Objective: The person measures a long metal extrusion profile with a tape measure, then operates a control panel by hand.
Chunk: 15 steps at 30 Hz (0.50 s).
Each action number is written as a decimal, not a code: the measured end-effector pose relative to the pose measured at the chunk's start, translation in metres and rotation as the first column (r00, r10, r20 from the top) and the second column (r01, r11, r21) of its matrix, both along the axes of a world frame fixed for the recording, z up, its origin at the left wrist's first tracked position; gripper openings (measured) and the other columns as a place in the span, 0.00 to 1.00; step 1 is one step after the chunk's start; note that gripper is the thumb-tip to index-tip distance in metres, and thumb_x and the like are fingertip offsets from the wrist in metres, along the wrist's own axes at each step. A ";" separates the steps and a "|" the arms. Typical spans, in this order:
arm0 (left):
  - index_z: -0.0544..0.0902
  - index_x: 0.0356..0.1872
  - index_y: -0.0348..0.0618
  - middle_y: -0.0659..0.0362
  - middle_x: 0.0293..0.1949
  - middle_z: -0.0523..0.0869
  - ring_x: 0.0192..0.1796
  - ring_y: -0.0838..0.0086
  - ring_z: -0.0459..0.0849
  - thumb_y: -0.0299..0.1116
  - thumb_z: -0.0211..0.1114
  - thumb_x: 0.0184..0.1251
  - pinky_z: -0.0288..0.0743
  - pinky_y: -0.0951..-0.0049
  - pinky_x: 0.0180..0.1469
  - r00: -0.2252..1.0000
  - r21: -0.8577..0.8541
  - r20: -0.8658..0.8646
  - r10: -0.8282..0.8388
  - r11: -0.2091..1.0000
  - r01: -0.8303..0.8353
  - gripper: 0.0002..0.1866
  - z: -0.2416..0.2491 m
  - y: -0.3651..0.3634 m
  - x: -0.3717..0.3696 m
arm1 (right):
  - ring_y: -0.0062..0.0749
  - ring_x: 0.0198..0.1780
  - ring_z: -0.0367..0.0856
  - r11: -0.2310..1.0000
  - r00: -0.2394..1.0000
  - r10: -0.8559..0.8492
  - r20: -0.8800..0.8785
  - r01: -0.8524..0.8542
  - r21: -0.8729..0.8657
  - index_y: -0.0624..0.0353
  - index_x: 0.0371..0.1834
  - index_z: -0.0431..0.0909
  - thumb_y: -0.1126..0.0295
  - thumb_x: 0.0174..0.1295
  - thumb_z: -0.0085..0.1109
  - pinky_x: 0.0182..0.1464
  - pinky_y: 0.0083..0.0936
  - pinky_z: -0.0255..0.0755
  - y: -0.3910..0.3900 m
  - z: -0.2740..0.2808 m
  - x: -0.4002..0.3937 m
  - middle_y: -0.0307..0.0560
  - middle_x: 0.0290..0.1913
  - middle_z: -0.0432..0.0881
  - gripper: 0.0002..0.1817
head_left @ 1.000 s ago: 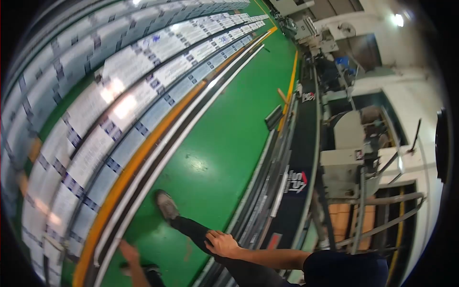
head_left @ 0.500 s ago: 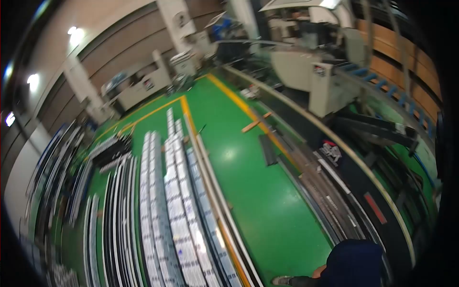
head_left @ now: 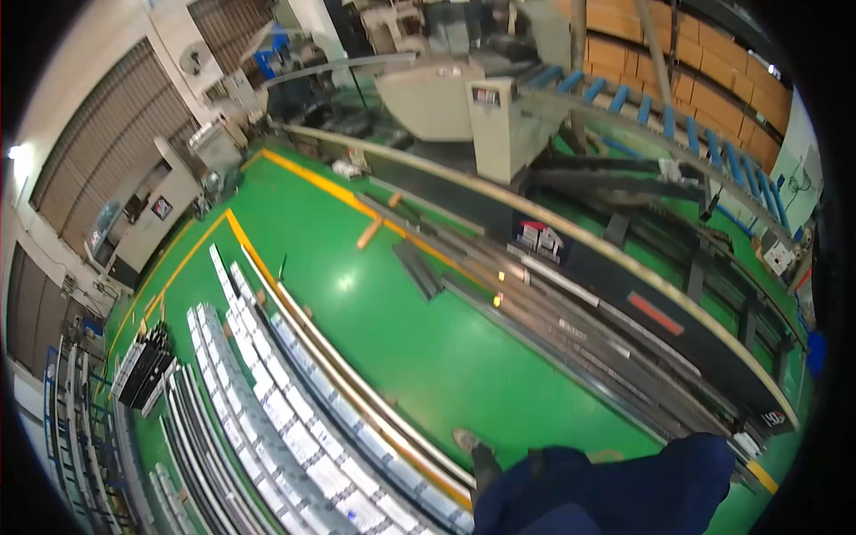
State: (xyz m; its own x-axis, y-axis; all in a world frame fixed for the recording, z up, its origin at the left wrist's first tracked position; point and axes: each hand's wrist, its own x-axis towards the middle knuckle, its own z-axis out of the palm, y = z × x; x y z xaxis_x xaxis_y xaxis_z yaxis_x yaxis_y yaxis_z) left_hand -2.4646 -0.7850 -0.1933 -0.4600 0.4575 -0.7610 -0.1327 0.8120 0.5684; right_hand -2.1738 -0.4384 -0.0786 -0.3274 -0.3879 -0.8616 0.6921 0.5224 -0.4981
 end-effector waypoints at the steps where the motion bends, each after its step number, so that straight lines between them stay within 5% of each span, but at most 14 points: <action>1: 0.83 0.51 0.35 0.51 0.37 0.88 0.40 0.65 0.86 0.46 0.68 0.64 0.79 0.64 0.47 1.000 -0.016 0.021 -0.001 1.000 0.002 0.24 0.003 -0.014 -0.006 | 0.55 0.62 0.75 1.000 1.000 -0.017 0.011 0.018 -0.022 0.61 0.64 0.71 0.32 0.63 0.47 0.63 0.44 0.69 -0.004 0.007 -0.003 0.61 0.62 0.76 0.42; 4: 0.84 0.49 0.35 0.51 0.36 0.88 0.40 0.65 0.86 0.47 0.68 0.64 0.79 0.65 0.47 0.998 -0.024 0.022 0.064 0.998 -0.063 0.24 0.013 -0.022 -0.059 | 0.54 0.61 0.75 0.998 0.997 -0.053 0.053 0.055 -0.038 0.61 0.63 0.72 0.33 0.64 0.48 0.62 0.44 0.69 0.009 0.026 -0.043 0.60 0.61 0.77 0.41; 8: 0.86 0.47 0.35 0.51 0.34 0.89 0.39 0.65 0.87 0.47 0.68 0.63 0.80 0.66 0.46 0.965 0.011 -0.133 0.227 0.974 -0.227 0.23 0.001 0.027 -0.225 | 0.53 0.60 0.76 0.993 0.992 -0.112 0.051 0.114 -0.040 0.61 0.61 0.73 0.33 0.64 0.49 0.61 0.43 0.70 0.034 0.034 -0.113 0.59 0.60 0.78 0.40; 11: 0.85 0.49 0.35 0.52 0.36 0.88 0.39 0.68 0.86 0.45 0.68 0.65 0.79 0.68 0.48 0.895 0.181 -0.364 0.260 0.962 -0.206 0.22 -0.024 0.060 -0.372 | 0.52 0.59 0.76 0.982 0.985 -0.172 0.026 0.174 -0.072 0.61 0.60 0.74 0.34 0.64 0.49 0.60 0.42 0.70 0.048 0.036 -0.174 0.59 0.59 0.78 0.39; 15: 0.82 0.50 0.31 0.53 0.38 0.88 0.38 0.71 0.85 0.40 0.66 0.69 0.78 0.70 0.45 0.859 0.323 -0.408 0.309 0.929 -0.180 0.20 0.020 0.137 -0.506 | 0.50 0.58 0.77 0.968 0.971 -0.236 0.033 0.238 -0.084 0.61 0.59 0.75 0.35 0.64 0.50 0.59 0.41 0.71 0.089 0.027 -0.249 0.58 0.58 0.79 0.38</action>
